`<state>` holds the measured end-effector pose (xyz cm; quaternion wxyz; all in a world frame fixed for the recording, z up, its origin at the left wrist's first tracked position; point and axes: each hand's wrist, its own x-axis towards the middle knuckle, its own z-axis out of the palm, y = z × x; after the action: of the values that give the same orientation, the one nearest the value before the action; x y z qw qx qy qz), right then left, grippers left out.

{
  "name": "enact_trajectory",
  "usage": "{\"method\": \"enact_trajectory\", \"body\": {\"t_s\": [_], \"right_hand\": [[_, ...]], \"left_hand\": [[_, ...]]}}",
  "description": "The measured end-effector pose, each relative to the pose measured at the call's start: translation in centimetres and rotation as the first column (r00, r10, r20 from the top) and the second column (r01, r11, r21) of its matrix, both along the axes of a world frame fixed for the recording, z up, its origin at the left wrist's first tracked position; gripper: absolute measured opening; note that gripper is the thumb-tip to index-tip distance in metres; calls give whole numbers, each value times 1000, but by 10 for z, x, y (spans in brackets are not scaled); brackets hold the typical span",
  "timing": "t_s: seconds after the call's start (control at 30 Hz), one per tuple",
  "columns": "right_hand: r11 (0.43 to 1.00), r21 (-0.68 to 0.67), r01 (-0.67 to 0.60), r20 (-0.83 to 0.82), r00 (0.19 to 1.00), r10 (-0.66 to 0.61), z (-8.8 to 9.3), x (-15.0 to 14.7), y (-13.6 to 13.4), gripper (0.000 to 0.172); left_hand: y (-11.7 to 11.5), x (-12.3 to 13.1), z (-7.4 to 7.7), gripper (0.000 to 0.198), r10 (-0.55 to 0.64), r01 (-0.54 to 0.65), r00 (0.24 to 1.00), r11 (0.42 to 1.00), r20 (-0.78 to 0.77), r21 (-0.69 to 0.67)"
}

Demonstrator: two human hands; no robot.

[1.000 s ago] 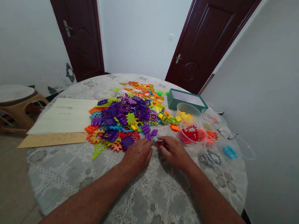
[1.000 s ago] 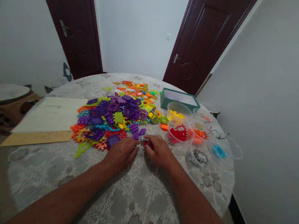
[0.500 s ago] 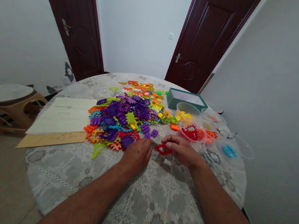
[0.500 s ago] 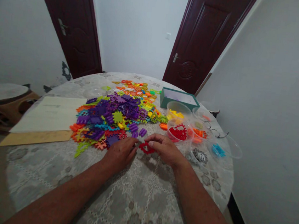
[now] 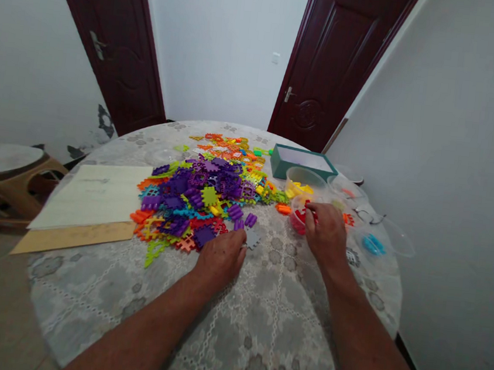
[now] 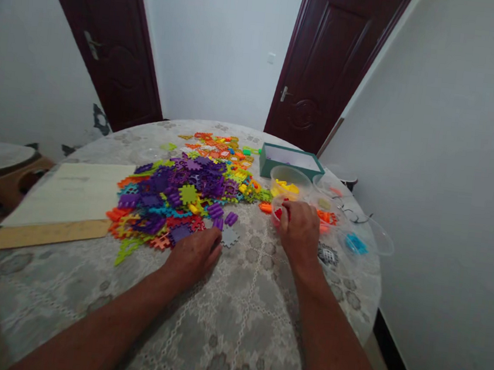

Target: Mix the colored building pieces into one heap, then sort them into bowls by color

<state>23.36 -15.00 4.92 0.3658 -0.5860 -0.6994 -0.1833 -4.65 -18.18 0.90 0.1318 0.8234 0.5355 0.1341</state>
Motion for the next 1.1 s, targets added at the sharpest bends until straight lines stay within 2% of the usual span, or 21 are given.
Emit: {"method": "enact_trajectory", "body": {"t_s": [0.07,0.13,0.2,0.3,0.43,0.57,0.67,0.8,0.97,1.1], "right_hand": [[999,-1,41,29,999,-41,-4,0,3,18],[1000,-29,-1,29,1000,2,-7,-10,0,20],[985,-117,-127,15,991,129,-11,-29,-8,22],[897,-339,-284,20,951,309,-21,-63,-21,25],[800,-554,-230,99,936,337,-37,-89,-30,29],[764,-602,-233,74,936,344,-41,-90,-28,32],[761,-598,-250,8,948,317,-39,-87,-28,39],[785,-568,-247,5,953,303,-26,-82,-31,33],[875,-445,-190,26,974,225,8,-65,-36,30],[949,-308,-70,30,996,83,37,-29,-45,30]], "left_hand": [[1,0,-2,13,5,-5,1000,1000,9,3],[2,0,-4,18,1,-1,1000,1000,31,12],[3,0,-5,23,-9,8,999,1000,49,25],[4,0,-5,23,-21,20,999,999,48,39],[5,-2,-4,17,-23,21,999,998,40,53],[5,-2,-5,14,-30,26,998,996,50,80],[5,-2,-7,14,-55,47,996,993,64,111],[7,-4,-10,18,-108,90,986,985,125,146],[12,-5,-12,25,-130,102,976,981,174,165],[13,-5,-13,26,-126,101,979,982,159,158]]}}
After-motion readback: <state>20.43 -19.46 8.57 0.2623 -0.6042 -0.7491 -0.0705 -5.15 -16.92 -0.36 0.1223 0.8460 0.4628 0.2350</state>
